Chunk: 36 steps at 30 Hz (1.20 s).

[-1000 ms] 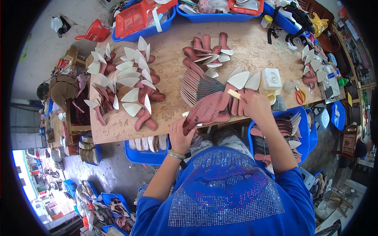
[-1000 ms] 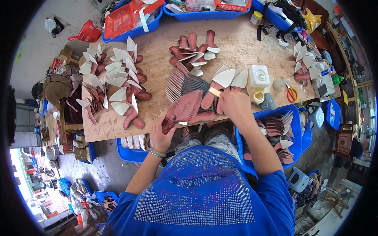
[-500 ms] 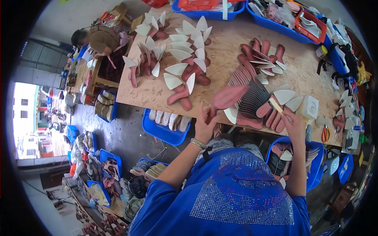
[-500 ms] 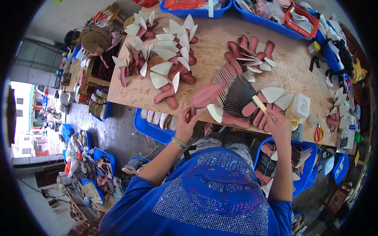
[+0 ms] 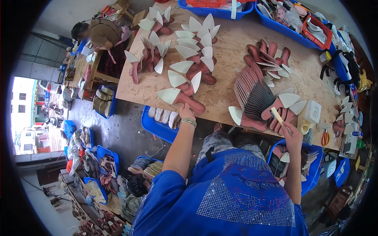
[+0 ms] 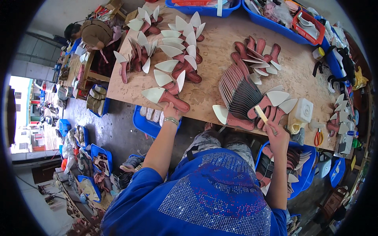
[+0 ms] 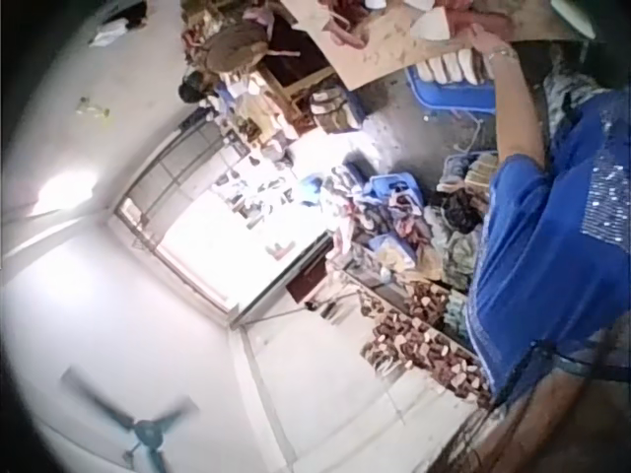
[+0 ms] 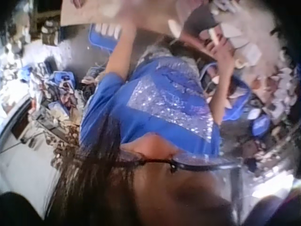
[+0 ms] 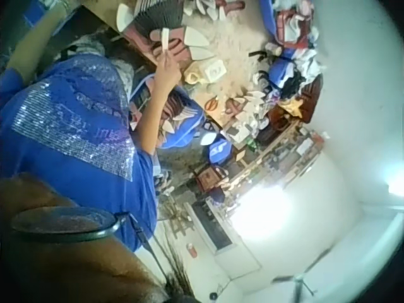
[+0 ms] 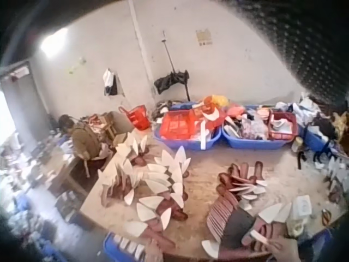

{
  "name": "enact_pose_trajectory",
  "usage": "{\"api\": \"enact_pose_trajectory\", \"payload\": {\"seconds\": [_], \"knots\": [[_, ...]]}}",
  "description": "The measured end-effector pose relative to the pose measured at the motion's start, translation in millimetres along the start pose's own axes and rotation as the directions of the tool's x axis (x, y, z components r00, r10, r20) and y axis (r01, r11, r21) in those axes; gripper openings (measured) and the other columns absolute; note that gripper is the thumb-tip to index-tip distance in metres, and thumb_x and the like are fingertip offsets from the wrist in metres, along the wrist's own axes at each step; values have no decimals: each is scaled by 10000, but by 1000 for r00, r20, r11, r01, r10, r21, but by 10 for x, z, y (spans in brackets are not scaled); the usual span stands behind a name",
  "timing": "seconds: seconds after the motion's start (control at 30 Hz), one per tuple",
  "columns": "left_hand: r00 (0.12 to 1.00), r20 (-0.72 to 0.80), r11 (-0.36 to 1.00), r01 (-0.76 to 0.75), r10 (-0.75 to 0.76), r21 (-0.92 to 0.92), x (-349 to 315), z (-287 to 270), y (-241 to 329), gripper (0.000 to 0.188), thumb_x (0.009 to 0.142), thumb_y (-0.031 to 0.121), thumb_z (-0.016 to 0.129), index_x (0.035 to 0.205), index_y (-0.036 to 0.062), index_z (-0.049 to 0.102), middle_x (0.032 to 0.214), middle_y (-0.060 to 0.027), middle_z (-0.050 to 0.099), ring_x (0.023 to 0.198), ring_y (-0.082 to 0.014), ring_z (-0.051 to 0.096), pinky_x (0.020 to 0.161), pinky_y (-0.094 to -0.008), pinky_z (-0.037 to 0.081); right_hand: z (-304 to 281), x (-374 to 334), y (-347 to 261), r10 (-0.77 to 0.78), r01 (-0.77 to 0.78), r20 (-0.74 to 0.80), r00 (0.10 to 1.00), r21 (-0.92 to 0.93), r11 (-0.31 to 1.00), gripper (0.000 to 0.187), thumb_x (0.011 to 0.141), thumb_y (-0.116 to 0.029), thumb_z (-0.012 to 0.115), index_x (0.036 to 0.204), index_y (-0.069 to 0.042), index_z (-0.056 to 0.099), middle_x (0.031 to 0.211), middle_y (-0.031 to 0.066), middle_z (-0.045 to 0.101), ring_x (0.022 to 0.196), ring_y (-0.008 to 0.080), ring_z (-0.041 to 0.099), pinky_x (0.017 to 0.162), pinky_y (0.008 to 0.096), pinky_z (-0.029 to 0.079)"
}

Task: The person repeatedly picks up a red shoe sole and a white shoe upper, applies glue to the sole using a brush, and then presses the upper onto the sole. The person handles the shoe parts one at a time, dipping the brush into a glue container and applying the adhesive to the contact surface before assembly.

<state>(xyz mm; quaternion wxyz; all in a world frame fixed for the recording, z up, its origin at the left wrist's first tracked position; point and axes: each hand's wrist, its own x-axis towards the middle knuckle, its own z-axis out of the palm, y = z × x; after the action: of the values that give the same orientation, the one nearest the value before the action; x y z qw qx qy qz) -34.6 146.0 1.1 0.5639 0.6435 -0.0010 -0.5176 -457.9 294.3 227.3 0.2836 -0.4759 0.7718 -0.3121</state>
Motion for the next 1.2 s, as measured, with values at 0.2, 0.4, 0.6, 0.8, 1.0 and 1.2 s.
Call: {"api": "enact_pose_trajectory", "payload": {"seconds": [0.2, 0.4, 0.6, 0.8, 1.0, 1.2], "knots": [[998, 19, 998, 58, -58, 4, 354, 71, 41, 311, 932, 180, 612, 1225, 122, 528, 932, -12, 573, 807, -136, 540, 743, -351, 463, -14, -83, 221, -90, 78, -100, 991, -113, 990, 213, 852, -134, 678, 1019, -4, 703, 781, 121, 696, 711, 120, 642, 674, 276, 496], [999, 48, 974, -33, 23, 224, 504, -21, 16, 254, 924, 177, 629, 1143, 83, 542, 904, -29, 578, 778, -141, 554, 672, -325, 492, -11, -119, 179, 11, -16, -116, 993, -46, 999, 222, 846, -154, 693, 1008, -2, 703, 831, 144, 709, 736, 162, 669, 693, 289, 502], [990, 47, 919, -142, 134, 367, 335, 45, 78, 259, 892, 180, 683, 1029, 24, 529, 868, -56, 566, 686, -128, 539, 589, -285, 506, 42, -124, 209, -26, 16, -151, 988, -68, 998, 219, 841, -145, 697, 1003, 2, 702, 880, 157, 711, 804, 178, 683, 737, 292, 507], [895, 129, 747, -430, 428, 507, 94, -12, -53, 283, 901, 223, 672, 1005, 4, 525, 840, -64, 561, 724, -156, 542, 654, -303, 482, -8, -105, 312, 22, -26, -164, 986, -20, 999, 225, 846, -121, 687, 1025, 15, 694, 912, 142, 719, 834, 189, 687, 752, 295, 509], [651, 758, 413, -702, 38, 581, -1504, 366, -534, 205, 938, 211, 591, 1006, 18, 603, 838, -77, 632, 768, -160, 600, 717, -307, 496, -198, -229, 508, 222, -164, -258, 941, 227, 960, 216, 884, -101, 669, 1074, -3, 697, 845, -4, 664, 751, 41, 569, 685, 197, 457], [382, 838, 518, -661, -390, 542, -2120, 945, -1091, 206, 927, 166, 595, 1045, -2, 606, 835, -75, 639, 735, -138, 626, 693, -274, 505, -427, -395, 843, 258, -122, -391, 883, 338, 933, 205, 871, -122, 692, 1052, -31, 716, 726, -41, 627, 600, 11, 515, 545, 183, 414]]}}
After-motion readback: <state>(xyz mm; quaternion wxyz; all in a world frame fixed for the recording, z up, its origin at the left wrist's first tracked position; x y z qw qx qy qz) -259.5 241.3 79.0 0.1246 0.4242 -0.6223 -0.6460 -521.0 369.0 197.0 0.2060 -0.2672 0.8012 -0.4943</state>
